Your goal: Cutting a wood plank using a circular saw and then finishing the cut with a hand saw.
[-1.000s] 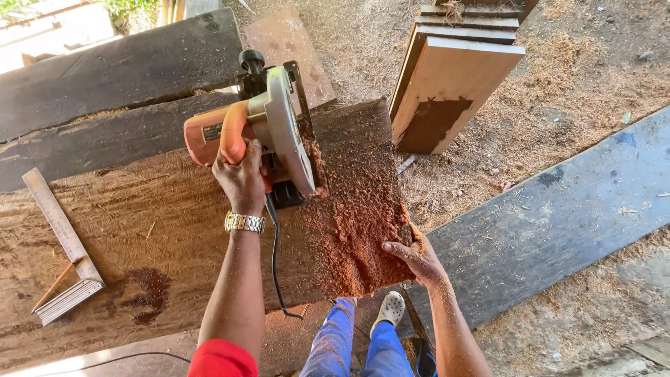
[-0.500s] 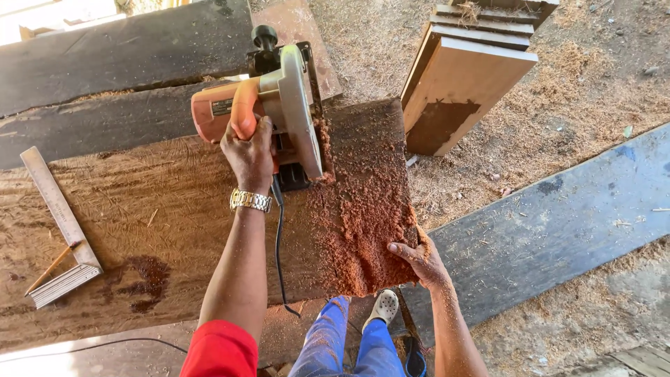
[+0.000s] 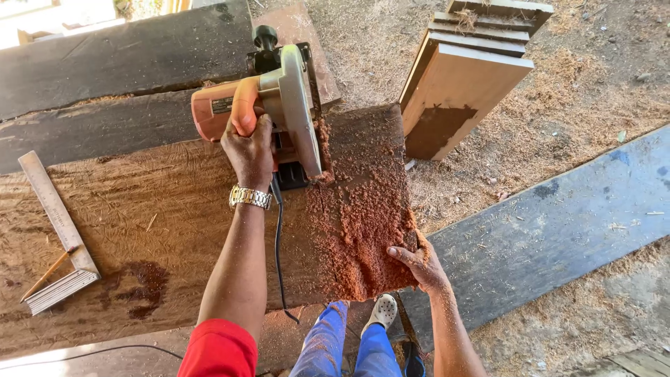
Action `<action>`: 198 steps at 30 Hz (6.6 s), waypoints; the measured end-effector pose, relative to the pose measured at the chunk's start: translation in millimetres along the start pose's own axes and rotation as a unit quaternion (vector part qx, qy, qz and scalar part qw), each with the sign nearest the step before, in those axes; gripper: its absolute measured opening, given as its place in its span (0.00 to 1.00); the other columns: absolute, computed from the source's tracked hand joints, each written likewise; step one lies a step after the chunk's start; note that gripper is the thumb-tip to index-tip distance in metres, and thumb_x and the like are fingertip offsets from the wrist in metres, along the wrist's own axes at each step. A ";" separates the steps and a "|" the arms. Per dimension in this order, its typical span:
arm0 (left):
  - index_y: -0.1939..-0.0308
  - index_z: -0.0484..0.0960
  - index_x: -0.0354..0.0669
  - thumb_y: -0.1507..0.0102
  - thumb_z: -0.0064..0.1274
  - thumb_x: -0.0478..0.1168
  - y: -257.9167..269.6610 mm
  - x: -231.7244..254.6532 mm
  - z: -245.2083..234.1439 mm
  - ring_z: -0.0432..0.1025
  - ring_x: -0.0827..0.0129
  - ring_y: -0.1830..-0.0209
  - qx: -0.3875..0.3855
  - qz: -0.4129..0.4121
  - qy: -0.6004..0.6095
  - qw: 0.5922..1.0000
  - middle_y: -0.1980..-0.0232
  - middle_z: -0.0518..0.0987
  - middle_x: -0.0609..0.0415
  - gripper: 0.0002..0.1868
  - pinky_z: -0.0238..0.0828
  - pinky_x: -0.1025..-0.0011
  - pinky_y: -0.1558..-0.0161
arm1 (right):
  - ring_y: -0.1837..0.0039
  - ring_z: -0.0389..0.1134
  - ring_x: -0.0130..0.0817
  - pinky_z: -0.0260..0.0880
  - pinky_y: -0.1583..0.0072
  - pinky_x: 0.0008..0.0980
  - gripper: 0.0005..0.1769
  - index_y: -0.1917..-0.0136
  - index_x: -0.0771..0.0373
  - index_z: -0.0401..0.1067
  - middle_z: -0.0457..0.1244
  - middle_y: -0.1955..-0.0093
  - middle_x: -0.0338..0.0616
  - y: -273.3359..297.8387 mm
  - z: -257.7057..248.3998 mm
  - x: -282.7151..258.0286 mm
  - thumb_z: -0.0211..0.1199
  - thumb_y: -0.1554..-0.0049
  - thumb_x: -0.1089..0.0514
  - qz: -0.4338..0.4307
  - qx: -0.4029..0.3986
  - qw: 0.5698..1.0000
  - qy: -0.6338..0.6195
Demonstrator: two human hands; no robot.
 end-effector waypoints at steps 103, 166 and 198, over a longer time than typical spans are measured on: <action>0.56 0.76 0.34 0.37 0.56 0.32 -33.8 73.3 -3.0 0.69 0.73 0.80 0.118 -0.042 0.100 0.987 0.72 0.77 0.55 0.07 0.64 0.74 0.80 | 0.27 0.64 0.44 0.65 0.29 0.45 0.53 0.19 0.51 0.53 0.60 0.26 0.48 -7.9 5.2 -23.3 0.72 0.50 0.35 0.130 0.076 0.948 0.282; 0.70 0.71 0.60 0.40 0.58 0.30 258.0 230.7 -163.3 0.72 0.61 0.71 0.413 -0.099 0.584 0.692 0.70 0.75 0.53 0.16 0.74 0.60 0.65 | 0.29 0.64 0.44 0.63 0.31 0.46 0.42 0.23 0.60 0.64 0.63 0.26 0.51 -38.6 -17.8 20.3 0.59 0.39 0.29 -0.136 0.028 0.931 0.339; 0.54 0.76 0.42 0.38 0.56 0.42 284.0 239.3 -293.5 0.65 0.69 0.70 0.284 -0.242 0.371 0.850 0.68 0.69 0.59 0.12 0.65 0.68 0.64 | 0.48 0.71 0.46 0.72 0.47 0.45 0.29 0.37 0.61 0.74 0.71 0.48 0.52 -35.1 -48.3 13.0 0.53 0.33 0.35 -0.211 0.021 0.858 0.468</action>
Point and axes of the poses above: each hand's wrist, its own y-axis away from the middle knuckle, its own z-axis out of the palm, x = y × z, the point moved 1 cm from there along -y, towards the middle knuckle
